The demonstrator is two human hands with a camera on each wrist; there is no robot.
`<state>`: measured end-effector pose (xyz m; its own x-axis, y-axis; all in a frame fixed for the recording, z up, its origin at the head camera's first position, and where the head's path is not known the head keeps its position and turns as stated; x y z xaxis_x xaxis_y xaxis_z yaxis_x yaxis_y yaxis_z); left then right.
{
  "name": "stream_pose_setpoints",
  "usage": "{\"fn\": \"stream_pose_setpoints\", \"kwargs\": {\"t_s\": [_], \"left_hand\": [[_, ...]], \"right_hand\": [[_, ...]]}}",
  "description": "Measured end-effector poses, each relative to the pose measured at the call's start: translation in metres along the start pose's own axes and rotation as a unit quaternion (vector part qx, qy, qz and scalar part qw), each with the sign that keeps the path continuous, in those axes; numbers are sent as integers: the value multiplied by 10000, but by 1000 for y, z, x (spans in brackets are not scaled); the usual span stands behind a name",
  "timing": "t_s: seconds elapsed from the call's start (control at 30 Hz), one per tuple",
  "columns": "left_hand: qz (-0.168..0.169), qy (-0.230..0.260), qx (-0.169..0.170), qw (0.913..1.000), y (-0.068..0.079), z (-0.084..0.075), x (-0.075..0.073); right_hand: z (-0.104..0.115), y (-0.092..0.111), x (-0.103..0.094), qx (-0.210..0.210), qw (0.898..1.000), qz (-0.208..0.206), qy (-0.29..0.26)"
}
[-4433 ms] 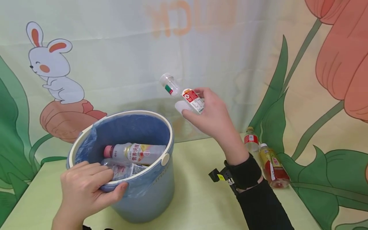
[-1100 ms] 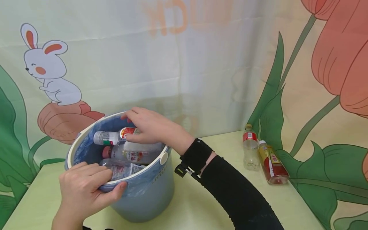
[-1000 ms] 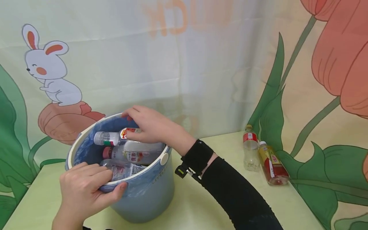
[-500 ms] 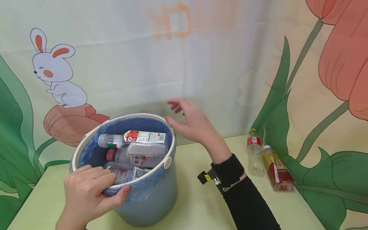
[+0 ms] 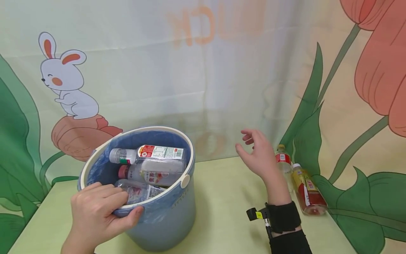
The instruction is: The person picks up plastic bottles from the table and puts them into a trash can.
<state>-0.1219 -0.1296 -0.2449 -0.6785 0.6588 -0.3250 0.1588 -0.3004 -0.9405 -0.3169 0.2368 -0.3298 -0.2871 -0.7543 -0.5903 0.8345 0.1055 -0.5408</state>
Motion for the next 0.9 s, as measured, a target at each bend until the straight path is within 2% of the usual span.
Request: {"fn": "stream_pose_setpoints", "kwargs": {"t_s": [0.43,0.9], "left_hand": [[45,28,14,10000,1,0,-1],[-11,-3,22,10000,-1,-1,-2]], "right_hand": [[-47,29,-3,617,9970,17,472],[-74,37,-10,828,9938,140,722]]}}
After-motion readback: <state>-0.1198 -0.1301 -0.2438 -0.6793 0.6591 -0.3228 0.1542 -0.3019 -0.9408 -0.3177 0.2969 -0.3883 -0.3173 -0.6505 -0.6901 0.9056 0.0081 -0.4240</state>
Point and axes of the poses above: each hand's wrist, its own y-axis away from the middle knuckle, its own x-axis out of the palm, z = x × y, the point moved 8 cm from there along -y, towards the middle knuckle, and after that the axes turned 5 degrees about -x, right-handed, at the moved point
